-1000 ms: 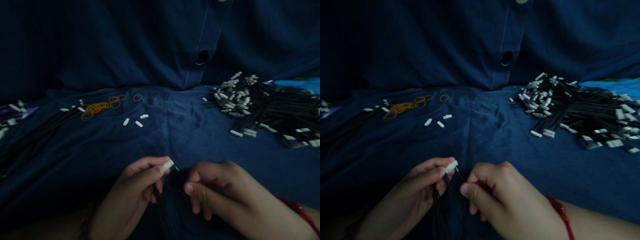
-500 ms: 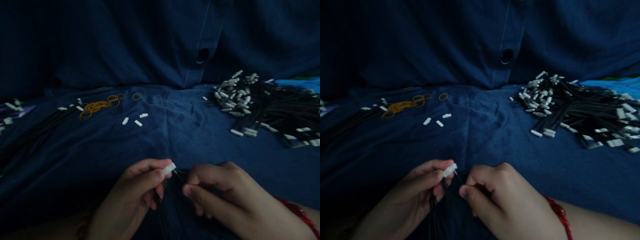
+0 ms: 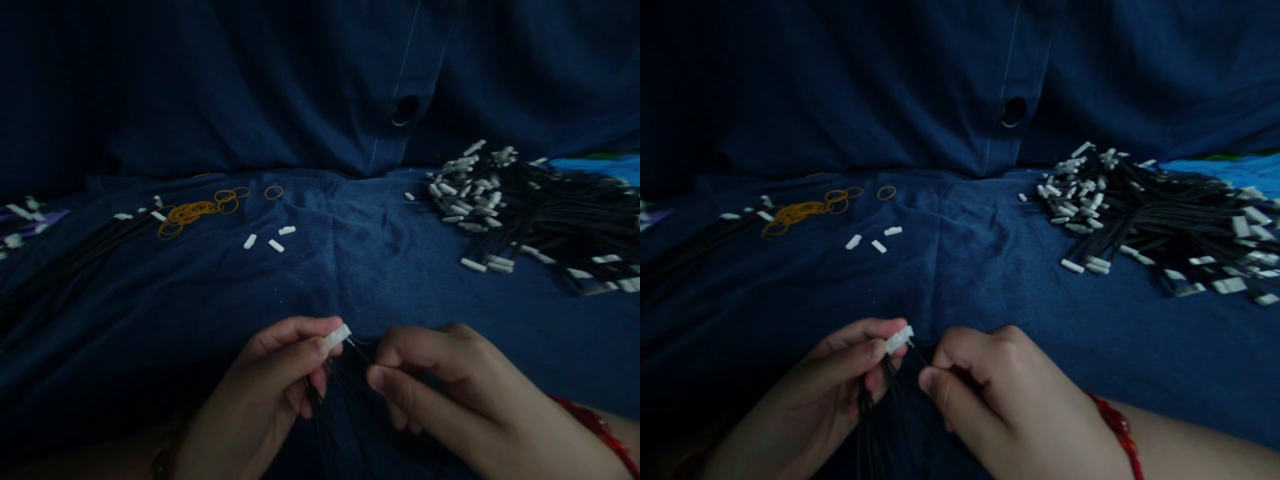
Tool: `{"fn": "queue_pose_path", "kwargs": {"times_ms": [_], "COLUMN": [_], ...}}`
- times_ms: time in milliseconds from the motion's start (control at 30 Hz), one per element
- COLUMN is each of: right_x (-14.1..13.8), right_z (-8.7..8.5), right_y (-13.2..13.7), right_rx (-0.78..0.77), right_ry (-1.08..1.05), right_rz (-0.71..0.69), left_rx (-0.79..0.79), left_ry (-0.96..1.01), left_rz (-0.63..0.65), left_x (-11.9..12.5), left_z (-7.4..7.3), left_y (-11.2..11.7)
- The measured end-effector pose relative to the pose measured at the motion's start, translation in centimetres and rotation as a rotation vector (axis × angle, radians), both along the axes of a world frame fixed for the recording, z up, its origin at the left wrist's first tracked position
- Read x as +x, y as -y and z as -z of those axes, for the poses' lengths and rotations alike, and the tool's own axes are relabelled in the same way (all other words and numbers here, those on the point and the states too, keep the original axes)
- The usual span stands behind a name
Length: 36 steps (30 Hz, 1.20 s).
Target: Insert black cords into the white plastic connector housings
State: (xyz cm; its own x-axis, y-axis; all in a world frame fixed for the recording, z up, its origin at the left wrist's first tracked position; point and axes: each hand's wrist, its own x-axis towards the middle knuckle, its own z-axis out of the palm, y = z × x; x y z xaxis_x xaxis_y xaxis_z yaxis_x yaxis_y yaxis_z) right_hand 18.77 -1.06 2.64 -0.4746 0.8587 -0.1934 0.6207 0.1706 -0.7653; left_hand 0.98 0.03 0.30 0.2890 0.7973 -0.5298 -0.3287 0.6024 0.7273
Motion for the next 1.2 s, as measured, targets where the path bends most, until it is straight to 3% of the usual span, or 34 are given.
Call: {"fn": "queue_pose_path", "kwargs": {"times_ms": [733,1067,1200], "right_x": [0.1,-0.5,-0.5], "right_z": [0.4,0.9,1.1], "right_y": [0.4,0.3,0.2], "right_rx": [0.084,0.141,0.158], "right_ry": [0.023,0.024,0.020], "right_rz": [0.032,0.065,0.060], "left_rx": [0.058,0.183,0.208], "left_ry": [-0.027,-0.227,-0.184], "left_rz": [0.040,0.094,0.112], "left_x": [0.0,0.3,0.4], "left_z": [0.4,0.1,0.2], "left_y": [0.2,0.2,0.2]}}
